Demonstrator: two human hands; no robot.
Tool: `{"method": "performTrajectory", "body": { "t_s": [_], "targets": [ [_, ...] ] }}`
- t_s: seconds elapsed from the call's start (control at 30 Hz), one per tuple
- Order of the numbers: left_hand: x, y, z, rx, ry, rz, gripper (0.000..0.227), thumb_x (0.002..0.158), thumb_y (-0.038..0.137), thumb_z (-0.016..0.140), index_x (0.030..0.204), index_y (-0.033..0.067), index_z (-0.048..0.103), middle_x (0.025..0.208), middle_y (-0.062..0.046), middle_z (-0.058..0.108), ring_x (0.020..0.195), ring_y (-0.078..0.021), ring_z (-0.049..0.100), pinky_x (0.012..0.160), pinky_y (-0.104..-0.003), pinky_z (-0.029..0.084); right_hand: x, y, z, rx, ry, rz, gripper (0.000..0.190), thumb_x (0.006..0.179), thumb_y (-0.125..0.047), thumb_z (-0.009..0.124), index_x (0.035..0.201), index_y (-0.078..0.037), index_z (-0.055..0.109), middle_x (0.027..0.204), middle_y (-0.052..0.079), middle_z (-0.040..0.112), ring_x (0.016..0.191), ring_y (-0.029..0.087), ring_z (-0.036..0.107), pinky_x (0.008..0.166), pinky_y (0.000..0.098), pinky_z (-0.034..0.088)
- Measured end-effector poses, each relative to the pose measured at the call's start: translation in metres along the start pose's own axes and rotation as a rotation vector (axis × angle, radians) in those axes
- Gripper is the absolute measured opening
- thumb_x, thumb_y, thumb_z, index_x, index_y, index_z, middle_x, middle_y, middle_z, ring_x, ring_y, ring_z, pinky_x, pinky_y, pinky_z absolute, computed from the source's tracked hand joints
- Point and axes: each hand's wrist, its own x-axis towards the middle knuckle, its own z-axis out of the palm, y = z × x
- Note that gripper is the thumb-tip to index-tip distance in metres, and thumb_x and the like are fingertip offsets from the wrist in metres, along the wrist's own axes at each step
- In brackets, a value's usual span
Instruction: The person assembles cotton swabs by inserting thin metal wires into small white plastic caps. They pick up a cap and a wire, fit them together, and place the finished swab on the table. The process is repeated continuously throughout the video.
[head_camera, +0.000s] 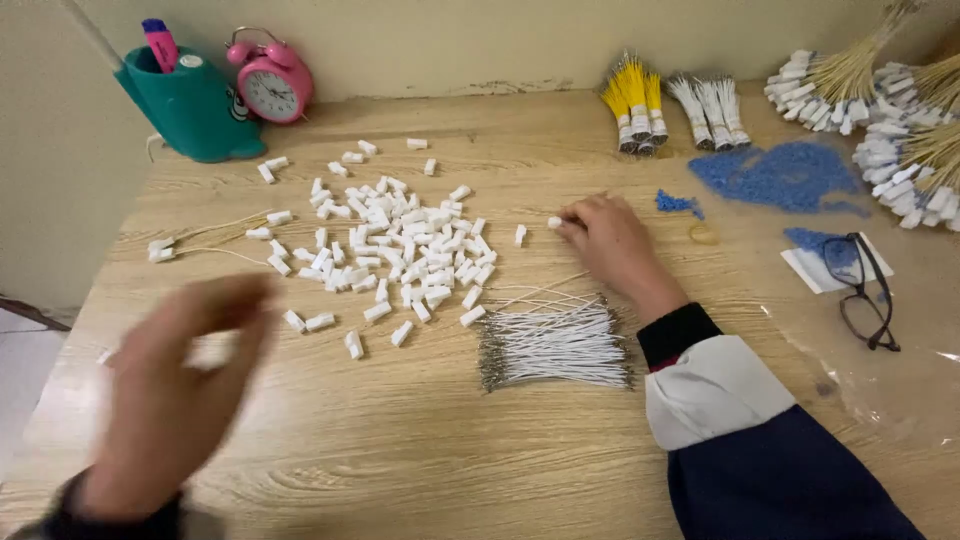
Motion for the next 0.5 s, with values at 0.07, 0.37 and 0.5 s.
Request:
{"method": "performTrajectory", "body": {
  "t_s": [0.07,0.37,0.5],
  "targets": [
    [0.026,0.024,0.034,-0.156,-0.127,-0.102,0.024,0.089,0.013,0.065,0.113,0.0102,0.065,0.1,-0.002,0.074,0.083,-0.0105,0.07,0.079,-0.026,0.053,-0.012,-0.024,-0.013,0.131,0.008,0.015,0.031,0.096,-0.029,0.054,0.117,-0.01,0.065,0.117,0.009,0.066,0.111,0.027,0.056,0.094,0.0405,0.044],
    [0.055,0.049,0.131,-0.822,-0.31,-0.494,0.05,0.092,0.022,0.062,0.131,-0.0069,0.05,0.107,-0.029,0.066,0.088,-0.0322,0.073,0.076,-0.04,0.063,-0.038,-0.071,0.009,0.397,0.2,-0.558,0.018,0.094,-0.017,0.063,0.111,-0.014,0.069,0.09,0.004,0.068,0.091,0.023,0.068,0.083,0.0339,0.053],
    [0.048,0.042,0.14,-0.954,-0.262,-0.613,0.037,0.091,0.014,0.064,0.118,-0.0103,0.062,0.098,-0.031,0.069,0.08,-0.0318,0.073,0.075,-0.042,0.063,-0.042,-0.08,0.01,0.372,0.192,-0.575,0.016,0.093,-0.016,0.065,0.108,-0.013,0.069,0.091,0.004,0.069,0.089,0.022,0.069,0.079,0.0313,0.054]
  ]
}}
